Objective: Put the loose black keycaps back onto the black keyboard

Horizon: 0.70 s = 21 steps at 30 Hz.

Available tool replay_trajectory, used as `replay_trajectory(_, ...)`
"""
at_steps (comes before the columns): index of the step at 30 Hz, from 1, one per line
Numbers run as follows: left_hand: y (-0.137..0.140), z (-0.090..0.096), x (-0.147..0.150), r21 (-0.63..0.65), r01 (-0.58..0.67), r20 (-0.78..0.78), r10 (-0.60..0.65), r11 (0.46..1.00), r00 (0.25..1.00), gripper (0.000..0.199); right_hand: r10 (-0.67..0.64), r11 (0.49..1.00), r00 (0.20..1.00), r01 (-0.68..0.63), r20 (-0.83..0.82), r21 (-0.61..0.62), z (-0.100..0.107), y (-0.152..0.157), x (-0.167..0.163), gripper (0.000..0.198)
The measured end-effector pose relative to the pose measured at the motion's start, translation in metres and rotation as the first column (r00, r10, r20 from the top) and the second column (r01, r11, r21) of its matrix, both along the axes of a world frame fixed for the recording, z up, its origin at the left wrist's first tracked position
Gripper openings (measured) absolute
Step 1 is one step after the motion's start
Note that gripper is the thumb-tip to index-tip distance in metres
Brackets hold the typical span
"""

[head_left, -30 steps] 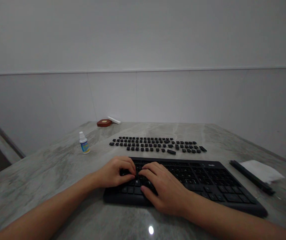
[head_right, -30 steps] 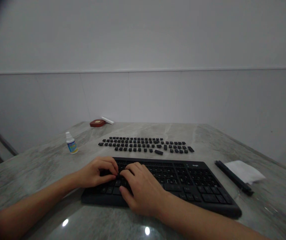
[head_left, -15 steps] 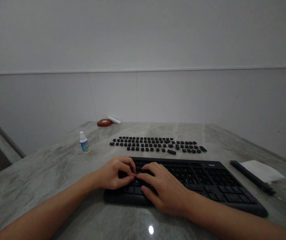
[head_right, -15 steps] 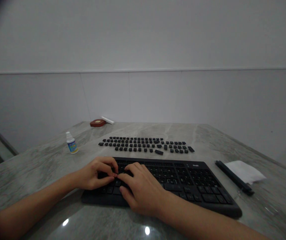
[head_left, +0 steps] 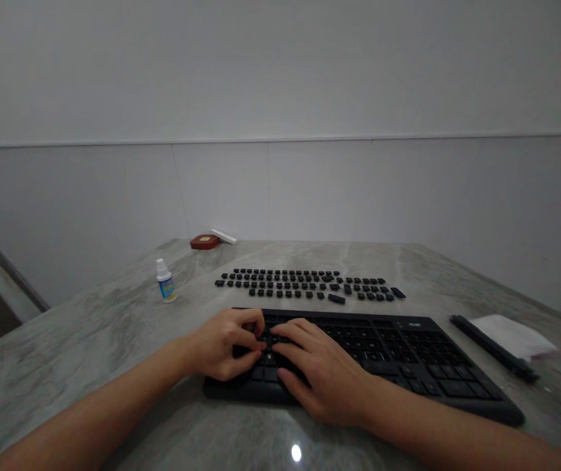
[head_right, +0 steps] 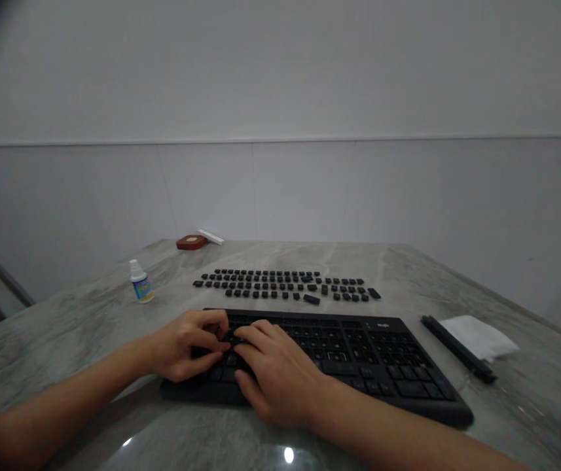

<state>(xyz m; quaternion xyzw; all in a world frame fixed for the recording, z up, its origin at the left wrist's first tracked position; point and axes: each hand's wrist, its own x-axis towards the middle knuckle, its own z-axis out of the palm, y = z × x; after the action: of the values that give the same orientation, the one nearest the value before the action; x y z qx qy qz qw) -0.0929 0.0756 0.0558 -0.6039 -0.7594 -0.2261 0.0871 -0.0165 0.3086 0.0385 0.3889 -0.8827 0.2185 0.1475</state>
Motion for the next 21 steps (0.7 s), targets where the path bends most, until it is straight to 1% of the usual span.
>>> replay_trajectory(4,0.0002,-0.0008,-0.0008,-0.023,0.010,-0.035,-0.011,1.000,0.999,0.021,0.051,0.998,0.998,-0.052,0.046,0.031,0.0035,-0.0003,0.0009,0.039)
replay_trajectory(7,0.0016,0.0003,-0.0005,-0.039,0.013,-0.030,-0.014,0.999,0.999,0.023,0.070,0.996,0.995,-0.074,0.074,0.050,0.0054,-0.0002,0.0011,0.039)
replay_trajectory(14,0.0042,0.0051,0.0011,-0.094,-0.003,0.007,0.004,0.996,1.000,0.021,0.058,0.994,0.996,-0.064,0.067,0.086,0.0056,-0.0005,0.0005,0.039)
replay_trajectory(21,0.0042,0.0030,-0.0005,-0.116,-0.043,0.077,0.053,0.992,0.996,0.017,0.051,0.992,0.997,-0.058,0.062,0.113,0.0057,-0.0012,-0.0004,0.040)
